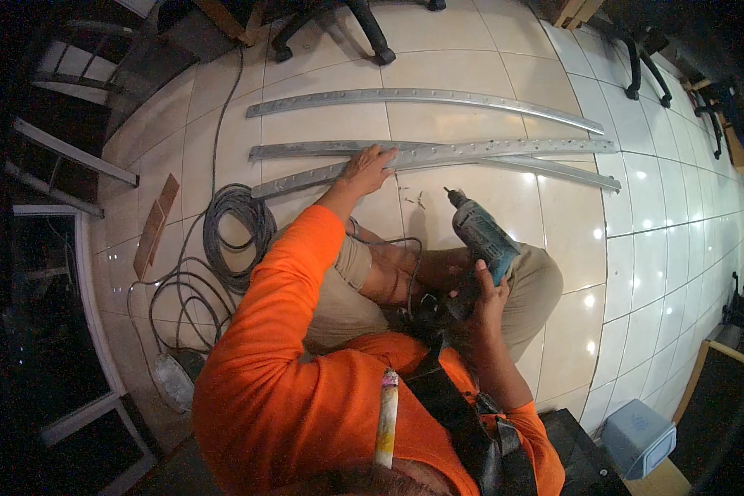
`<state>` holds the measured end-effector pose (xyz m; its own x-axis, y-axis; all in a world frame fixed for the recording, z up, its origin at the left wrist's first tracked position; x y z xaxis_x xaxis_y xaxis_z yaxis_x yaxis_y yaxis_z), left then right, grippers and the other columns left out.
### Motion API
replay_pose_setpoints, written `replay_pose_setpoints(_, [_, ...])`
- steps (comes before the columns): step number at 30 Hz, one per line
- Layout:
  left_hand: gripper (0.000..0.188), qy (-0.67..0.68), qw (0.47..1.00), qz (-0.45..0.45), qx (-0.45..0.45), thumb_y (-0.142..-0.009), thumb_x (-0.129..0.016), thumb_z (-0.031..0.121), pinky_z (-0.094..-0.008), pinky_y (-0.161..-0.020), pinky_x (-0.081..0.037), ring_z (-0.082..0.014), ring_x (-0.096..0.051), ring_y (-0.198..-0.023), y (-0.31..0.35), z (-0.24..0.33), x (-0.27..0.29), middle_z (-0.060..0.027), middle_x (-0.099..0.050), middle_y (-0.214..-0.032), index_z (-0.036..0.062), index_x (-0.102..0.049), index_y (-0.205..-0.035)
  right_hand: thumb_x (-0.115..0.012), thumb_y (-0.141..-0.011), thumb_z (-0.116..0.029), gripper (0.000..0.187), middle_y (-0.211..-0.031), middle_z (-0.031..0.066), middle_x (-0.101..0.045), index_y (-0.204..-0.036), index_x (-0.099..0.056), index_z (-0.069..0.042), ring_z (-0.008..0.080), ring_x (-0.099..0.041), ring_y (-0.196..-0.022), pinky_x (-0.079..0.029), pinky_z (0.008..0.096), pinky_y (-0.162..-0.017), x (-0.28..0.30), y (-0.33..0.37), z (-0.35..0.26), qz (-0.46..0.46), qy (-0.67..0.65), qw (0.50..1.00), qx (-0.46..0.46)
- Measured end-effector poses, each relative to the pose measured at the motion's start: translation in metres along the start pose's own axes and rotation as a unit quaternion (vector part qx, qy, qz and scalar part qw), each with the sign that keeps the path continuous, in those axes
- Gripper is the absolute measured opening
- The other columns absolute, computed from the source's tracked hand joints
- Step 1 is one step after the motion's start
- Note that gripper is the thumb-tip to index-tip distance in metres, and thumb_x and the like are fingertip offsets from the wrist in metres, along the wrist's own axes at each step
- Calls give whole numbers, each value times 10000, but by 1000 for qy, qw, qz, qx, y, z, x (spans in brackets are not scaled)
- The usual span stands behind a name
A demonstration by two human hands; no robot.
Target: The person sits on the floor and uses a corded drill to fasten screws into long metal rails. They align the rails, drill multiple holes, and inspect the assembled pieces.
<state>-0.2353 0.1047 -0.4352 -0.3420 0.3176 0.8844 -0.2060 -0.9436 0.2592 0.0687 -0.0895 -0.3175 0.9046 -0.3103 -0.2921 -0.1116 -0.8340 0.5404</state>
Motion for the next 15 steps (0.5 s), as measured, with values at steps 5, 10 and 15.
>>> replay_pose_setpoints(5, [360,-48,985,68,-152,-913,-724,287,-439,-1007,-505,-320,-617,-1150,5,25,-6,-129,-652,-1136,108,-692,-1224,-639,-1000,-273,472,-1141,201,-703,-1332,-534,45,287,-736,-915,-600,336,-537,18,5,-11,-16,-34,999,20])
replay_pose_setpoints(10, [423,-92,968,-205,-114,-815,-815,408,-459,-864,-571,-370,-711,-971,29,48,-63,-176,-742,-975,38,-773,-1015,-612,-1013,-301,540,-1189,231,-680,-1400,-479,51,295,-728,-946,-618,337,-562,28,11,-19,-5,-59,997,51])
replay_pose_setpoints(15, [544,-170,924,-319,-122,-655,-912,488,-471,-804,-592,-391,-734,-894,39,40,-93,-205,-755,-938,7,-783,-871,-613,-1009,-326,599,-1232,241,-661,-1436,-435,55,307,-724,-995,-626,336,-579,34,17,-26,-42,-76,993,77])
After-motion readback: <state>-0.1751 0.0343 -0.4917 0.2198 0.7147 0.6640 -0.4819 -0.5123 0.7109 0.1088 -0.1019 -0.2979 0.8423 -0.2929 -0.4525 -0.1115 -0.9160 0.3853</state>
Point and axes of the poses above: each hand's wrist, its own y-axis away from the middle knuckle, its own x-axis out of the back of the hand, z = x × y, the point moved 6 cm from there along -y, towards the middle knuckle
